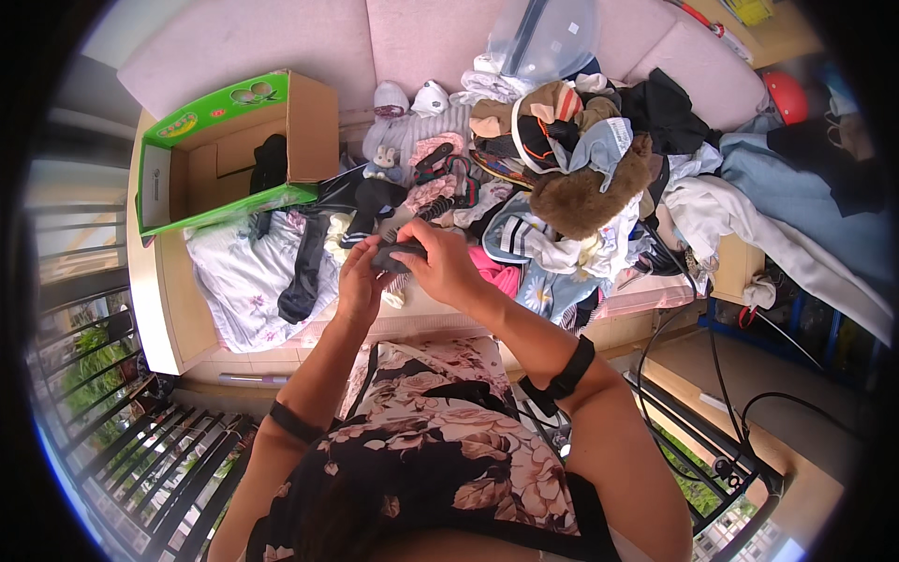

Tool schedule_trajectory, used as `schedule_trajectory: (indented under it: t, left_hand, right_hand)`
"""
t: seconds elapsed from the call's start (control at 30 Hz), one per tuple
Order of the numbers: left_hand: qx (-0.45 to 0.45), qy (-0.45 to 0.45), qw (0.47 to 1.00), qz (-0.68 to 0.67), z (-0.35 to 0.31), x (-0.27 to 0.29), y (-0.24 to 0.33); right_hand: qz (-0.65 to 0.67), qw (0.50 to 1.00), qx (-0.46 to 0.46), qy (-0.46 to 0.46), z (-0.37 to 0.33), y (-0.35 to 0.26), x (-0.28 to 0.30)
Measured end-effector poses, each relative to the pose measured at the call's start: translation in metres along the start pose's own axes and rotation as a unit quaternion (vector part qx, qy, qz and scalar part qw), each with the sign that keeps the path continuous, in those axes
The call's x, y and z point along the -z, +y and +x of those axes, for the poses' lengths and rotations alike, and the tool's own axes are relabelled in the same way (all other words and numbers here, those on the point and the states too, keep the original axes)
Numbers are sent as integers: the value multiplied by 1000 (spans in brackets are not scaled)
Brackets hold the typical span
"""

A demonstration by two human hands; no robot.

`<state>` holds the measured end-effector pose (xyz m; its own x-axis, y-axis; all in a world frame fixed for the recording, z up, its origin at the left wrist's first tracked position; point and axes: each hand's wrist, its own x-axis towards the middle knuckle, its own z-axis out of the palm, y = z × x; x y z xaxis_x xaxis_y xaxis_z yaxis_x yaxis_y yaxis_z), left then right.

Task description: The person folds several small garments, including socks and baby clothes, one at a time. Each item is picked up, folded by hand, and placed into a green cardboard box on a cluttered couch.

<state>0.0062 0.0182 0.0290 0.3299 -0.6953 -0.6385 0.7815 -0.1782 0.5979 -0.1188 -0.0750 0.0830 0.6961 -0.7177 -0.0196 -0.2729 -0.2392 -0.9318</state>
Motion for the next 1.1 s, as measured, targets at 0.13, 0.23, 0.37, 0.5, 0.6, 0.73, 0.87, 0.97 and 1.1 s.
schedule_trajectory:
  t: [0.13,0.23,0.37,0.5,0.6,0.73,0.87,0.97,1.1]
  left_hand:
    - [-38,-146,988,13,4,9,8]
    - [-110,-232,956,139,5,8,12]
    - [-96,-260,937,214,8,4,16]
    - [-46,-294,936,189,8,3,19]
    - [-18,-310,933,184,10,3,16]
    - [-8,-264,945,196,15,2,14]
    - [-75,-267,954,114,18,-2,17]
    - [-128,-255,949,132,21,-10,20]
    - [-165,-158,954,193,25,-26,16]
  right_hand:
    - [75,996,-57,-1,11,18,2]
    - [193,973,-119,-48,22,32,8]
    - [334,920,-178,-102,28,42,12]
    - [318,923,-204,-73,31,41,13]
    - [292,942,-163,-37,35,34,13]
    - [339,931,-133,14,34,22,12]
    - [381,910,-156,-48,25,16,11]
    - [228,969,-98,6,28,17,7]
    - [238,964,-28,113,37,15,3]
